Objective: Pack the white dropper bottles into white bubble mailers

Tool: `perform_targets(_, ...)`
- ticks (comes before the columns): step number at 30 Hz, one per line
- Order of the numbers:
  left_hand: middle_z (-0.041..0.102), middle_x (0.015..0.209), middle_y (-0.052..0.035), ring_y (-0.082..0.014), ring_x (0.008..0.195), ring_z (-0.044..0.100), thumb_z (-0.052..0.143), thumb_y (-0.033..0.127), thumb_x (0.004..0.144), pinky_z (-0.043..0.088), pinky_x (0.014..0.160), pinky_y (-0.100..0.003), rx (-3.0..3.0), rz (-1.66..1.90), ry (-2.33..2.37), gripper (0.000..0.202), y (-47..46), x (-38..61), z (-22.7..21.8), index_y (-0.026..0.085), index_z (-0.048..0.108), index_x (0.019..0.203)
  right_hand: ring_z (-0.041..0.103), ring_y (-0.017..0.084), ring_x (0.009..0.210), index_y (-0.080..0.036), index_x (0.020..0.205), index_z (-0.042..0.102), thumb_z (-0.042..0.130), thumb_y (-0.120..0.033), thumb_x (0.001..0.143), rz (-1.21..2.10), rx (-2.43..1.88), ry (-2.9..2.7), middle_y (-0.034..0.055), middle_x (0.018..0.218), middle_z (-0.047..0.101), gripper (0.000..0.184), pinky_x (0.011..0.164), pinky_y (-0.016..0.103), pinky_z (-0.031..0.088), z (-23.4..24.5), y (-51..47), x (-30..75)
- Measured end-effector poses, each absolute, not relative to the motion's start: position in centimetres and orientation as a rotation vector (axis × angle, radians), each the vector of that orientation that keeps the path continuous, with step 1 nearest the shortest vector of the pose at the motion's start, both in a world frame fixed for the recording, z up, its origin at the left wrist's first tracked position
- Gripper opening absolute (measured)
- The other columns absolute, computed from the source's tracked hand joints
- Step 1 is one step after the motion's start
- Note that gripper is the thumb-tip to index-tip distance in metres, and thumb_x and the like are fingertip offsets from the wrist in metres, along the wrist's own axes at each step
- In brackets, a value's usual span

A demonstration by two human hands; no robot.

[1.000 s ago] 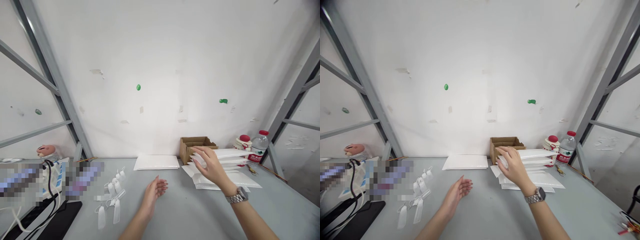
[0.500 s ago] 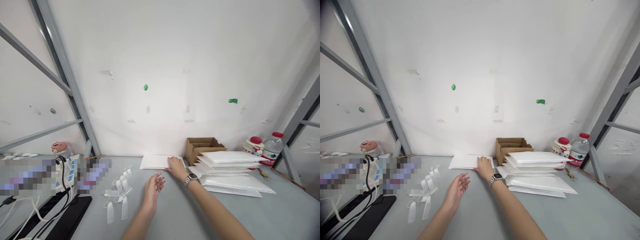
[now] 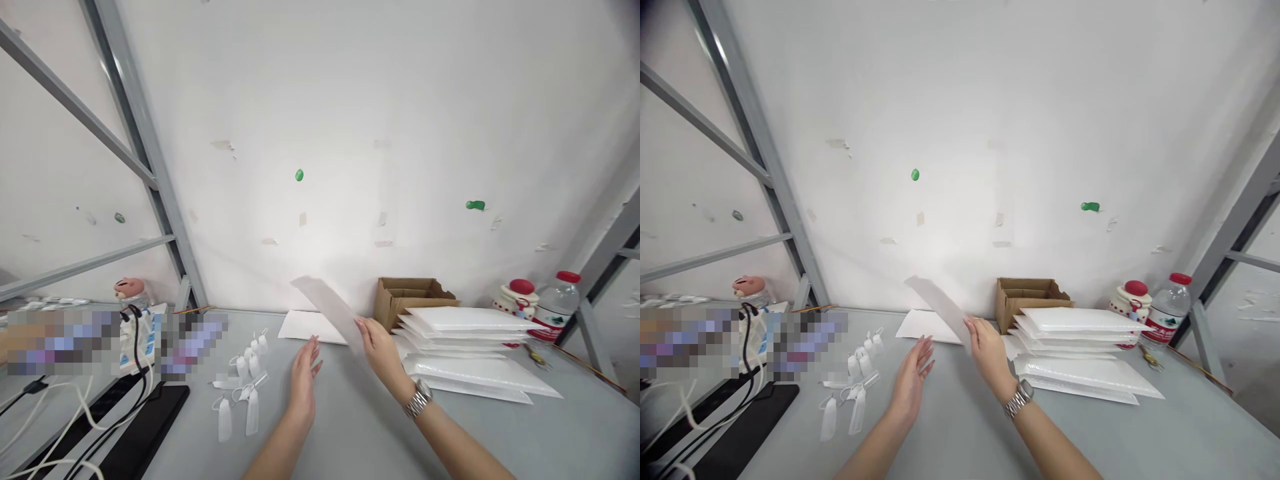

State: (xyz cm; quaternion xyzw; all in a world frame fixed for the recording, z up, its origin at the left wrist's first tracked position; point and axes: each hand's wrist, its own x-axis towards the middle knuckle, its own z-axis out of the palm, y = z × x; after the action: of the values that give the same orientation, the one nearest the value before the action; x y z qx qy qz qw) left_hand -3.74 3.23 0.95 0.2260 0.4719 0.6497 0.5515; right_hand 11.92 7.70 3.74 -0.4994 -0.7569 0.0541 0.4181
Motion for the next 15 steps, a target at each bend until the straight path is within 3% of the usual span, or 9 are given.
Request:
perform_targets(3, 0.051, 0.13, -0.0057, -0.0218, 0.121, 0.045, 0.059, 0.044, 0.076, 0.04, 0.095, -0.032, 0.594, 1.595, 0.957, 0.038, 3.0, -3.6, 1.6, 0.022, 0.059, 0.107, 0.049, 0.015, 0.054, -0.019, 0.064, 0.055, 0.027, -0.049, 0.09, 0.469, -1.329, -1.728, -0.0005, 0.055, 0.053, 0.048, 0.049, 0.024, 0.038, 3.2, 5.4, 12.7)
perform_targets(6, 0.061, 0.117, -0.0089, -0.0259, 0.112, 0.054, 0.067, 0.045, 0.069, 0.042, 0.094, -0.035, 0.615, 1.522, 0.87, 0.045, 2.9, -3.6, 2.1, 0.019, 0.06, 0.105, 0.041, 0.013, 0.043, -0.02, 0.048, 0.046, 0.035, -0.052, 0.085, 0.671, -1.393, -1.89, -0.0039, 0.042, 0.041, 0.05, 0.04, 0.023, 0.03, 2.2, 4.1, 13.8)
perform_targets(8, 0.068, 0.102, -0.0126, -0.0293, 0.099, 0.061, 0.075, 0.04, 0.061, 0.045, 0.089, -0.039, 0.622, 1.375, 0.917, 0.046, 2.8, -3.5, 2.1, 0.014, 0.063, 0.096, 0.048, 0.015, 0.048, -0.02, 0.054, 0.054, 0.039, -0.046, 0.085, 0.558, -1.392, -1.966, -0.0016, 0.049, 0.051, 0.043, 0.043, 0.024, 0.035, 2.0, 3.6, 14.2)
perform_targets(10, 0.071, 0.088, -0.0143, -0.0309, 0.087, 0.065, 0.08, 0.032, 0.052, 0.047, 0.084, -0.041, 0.666, 1.17, 0.952, 0.043, 2.7, -3.3, 1.8, 0.01, 0.066, 0.087, 0.058, 0.02, 0.067, -0.02, 0.078, 0.062, 0.04, -0.037, 0.086, 0.288, -1.356, -1.912, 0.0046, 0.072, 0.062, 0.029, 0.056, 0.029, 0.045, 2.4, 3.5, 14.0)
perform_targets(12, 0.072, 0.08, -0.0134, -0.0312, 0.082, 0.066, 0.081, 0.027, 0.049, 0.047, 0.081, -0.042, 0.728, 0.982, 0.908, 0.04, 2.4, -2.9, 1.3, 0.009, 0.067, 0.082, 0.058, 0.023, 0.086, -0.019, 0.102, 0.059, 0.04, -0.028, 0.086, 0.126, -1.299, -1.846, 0.0098, 0.094, 0.062, 0.027, 0.071, 0.035, 0.048, 3.4, 3.8, 12.9)
perform_targets(15, 0.071, 0.077, -0.012, -0.0318, 0.082, 0.065, 0.08, 0.022, 0.052, 0.047, 0.079, -0.041, 0.763, 0.829, 0.861, 0.032, 1.8, -2.2, 0.6, 0.01, 0.067, 0.079, 0.056, 0.021, 0.095, -0.021, 0.109, 0.056, 0.042, -0.02, 0.085, 0.225, -1.182, -1.938, 0.009, 0.103, 0.058, 0.028, 0.081, 0.035, 0.048, 5.0, 4.5, 9.4)
